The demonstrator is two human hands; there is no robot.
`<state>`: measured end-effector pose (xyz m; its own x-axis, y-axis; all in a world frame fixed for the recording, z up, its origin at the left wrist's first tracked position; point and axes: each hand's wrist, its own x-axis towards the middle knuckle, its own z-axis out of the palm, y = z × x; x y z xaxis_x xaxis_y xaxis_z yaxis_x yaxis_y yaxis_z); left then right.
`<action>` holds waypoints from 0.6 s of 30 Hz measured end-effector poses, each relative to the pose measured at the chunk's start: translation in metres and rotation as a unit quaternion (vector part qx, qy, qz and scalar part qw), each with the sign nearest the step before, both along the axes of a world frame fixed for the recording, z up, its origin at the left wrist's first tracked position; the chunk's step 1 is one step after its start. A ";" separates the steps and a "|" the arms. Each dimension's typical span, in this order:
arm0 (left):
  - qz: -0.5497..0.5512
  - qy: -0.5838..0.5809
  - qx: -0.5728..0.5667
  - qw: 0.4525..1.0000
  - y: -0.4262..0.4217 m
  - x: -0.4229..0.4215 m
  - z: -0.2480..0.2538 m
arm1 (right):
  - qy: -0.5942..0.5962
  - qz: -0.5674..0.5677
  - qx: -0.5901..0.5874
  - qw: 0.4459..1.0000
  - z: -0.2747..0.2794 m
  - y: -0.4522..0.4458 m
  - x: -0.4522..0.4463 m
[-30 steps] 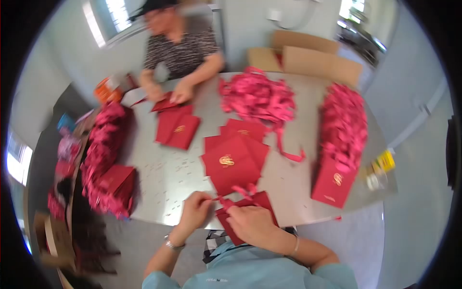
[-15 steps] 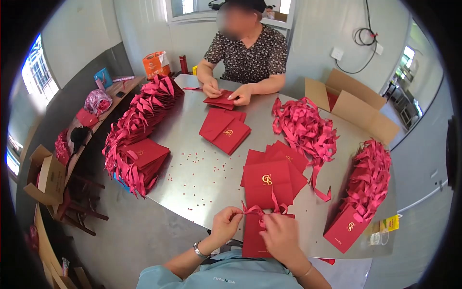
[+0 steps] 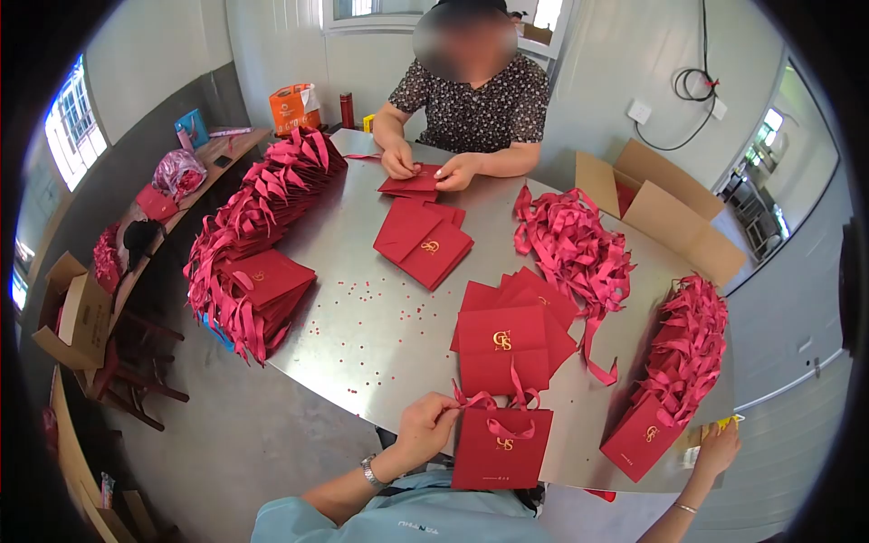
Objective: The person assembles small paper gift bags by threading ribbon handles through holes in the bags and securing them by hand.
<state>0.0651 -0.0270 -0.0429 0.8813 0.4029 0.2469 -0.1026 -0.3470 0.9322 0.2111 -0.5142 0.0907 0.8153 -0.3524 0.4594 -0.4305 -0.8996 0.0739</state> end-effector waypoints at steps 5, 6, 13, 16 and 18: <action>-0.001 0.003 0.000 1.000 0.000 0.000 -0.002 | -0.023 -0.009 -0.048 0.999 -0.020 -0.022 0.000; -0.002 0.003 0.001 1.000 0.001 0.000 -0.002 | -0.023 -0.010 -0.047 0.999 -0.024 -0.028 0.001; -0.005 -0.004 0.021 1.000 0.001 0.001 0.010 | -0.132 0.101 0.004 0.986 -0.018 0.005 -0.011; 0.001 -0.015 0.031 0.999 -0.001 0.000 0.007 | -0.177 0.178 0.107 0.962 -0.017 0.061 -0.025; 0.004 -0.027 0.032 0.999 -0.002 0.001 0.007 | -0.197 0.303 0.127 0.924 -0.027 0.098 -0.034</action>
<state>0.0664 -0.0289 -0.0361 0.8626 0.3922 0.3194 -0.1492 -0.4060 0.9016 0.1767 -0.4162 0.0639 0.6850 -0.0243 0.7281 0.2085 -0.9511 -0.2279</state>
